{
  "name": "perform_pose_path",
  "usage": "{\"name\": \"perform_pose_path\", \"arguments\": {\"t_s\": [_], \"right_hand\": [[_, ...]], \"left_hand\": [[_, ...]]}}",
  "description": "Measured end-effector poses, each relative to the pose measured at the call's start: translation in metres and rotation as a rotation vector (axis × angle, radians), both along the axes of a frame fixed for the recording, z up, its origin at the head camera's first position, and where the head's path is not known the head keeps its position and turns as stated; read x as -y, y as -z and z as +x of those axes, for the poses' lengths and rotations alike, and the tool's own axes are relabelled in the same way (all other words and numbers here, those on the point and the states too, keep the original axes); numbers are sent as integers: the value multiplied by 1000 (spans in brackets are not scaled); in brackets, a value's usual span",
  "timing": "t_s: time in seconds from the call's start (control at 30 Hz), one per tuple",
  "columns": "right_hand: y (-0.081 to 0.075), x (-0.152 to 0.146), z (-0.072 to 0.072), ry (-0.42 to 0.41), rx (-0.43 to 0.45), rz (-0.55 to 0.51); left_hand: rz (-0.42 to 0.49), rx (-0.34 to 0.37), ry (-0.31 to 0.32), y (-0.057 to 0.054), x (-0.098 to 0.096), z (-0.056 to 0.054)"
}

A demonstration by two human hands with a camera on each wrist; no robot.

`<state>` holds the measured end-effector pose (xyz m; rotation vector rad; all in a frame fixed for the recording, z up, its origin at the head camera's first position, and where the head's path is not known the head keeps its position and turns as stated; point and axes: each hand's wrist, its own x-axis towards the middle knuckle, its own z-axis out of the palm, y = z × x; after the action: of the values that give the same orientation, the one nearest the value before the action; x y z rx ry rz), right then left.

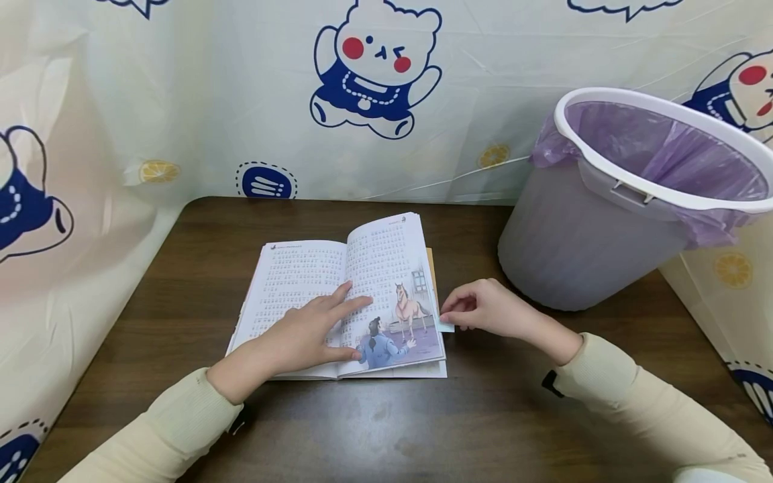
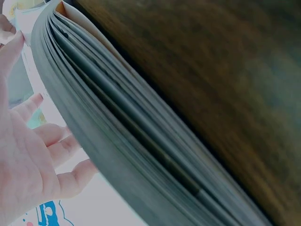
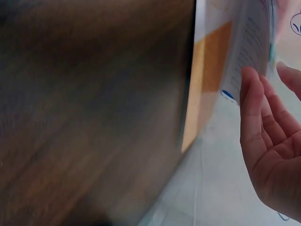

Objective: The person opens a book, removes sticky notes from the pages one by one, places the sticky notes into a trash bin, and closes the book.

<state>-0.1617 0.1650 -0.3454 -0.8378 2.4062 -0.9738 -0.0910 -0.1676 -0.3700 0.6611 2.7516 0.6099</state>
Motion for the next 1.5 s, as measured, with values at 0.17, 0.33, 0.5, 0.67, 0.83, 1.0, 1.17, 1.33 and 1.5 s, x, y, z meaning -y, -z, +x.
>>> {"name": "perform_pose_path", "arguments": {"t_s": [0.17, 0.33, 0.5, 0.67, 0.83, 1.0, 1.17, 1.33, 1.5], "right_hand": [[5, 6, -1, -8, 107, -50], [9, 9, -5, 11, 264, -90], [16, 9, -9, 23, 419, -126], [18, 10, -10, 20, 467, -154], [16, 13, -10, 19, 505, -169], [12, 18, -8, 12, 510, -166], [8, 22, -6, 15, 480, -157], [8, 22, -4, 23, 481, -154], [9, 24, -3, 35, 497, -150]], "left_hand": [[4, -10, -5, 0, 2, 1], [8, -2, -11, -1, 4, 1], [21, 18, -13, -1, 5, 1], [37, 29, -15, -1, 7, 1], [72, 50, -17, -2, 9, 2], [126, 76, -19, -1, 14, 3], [260, 114, -27, 0, 21, 5], [443, 170, -66, -4, 37, 9], [744, 382, -177, -9, 68, 16]]}}
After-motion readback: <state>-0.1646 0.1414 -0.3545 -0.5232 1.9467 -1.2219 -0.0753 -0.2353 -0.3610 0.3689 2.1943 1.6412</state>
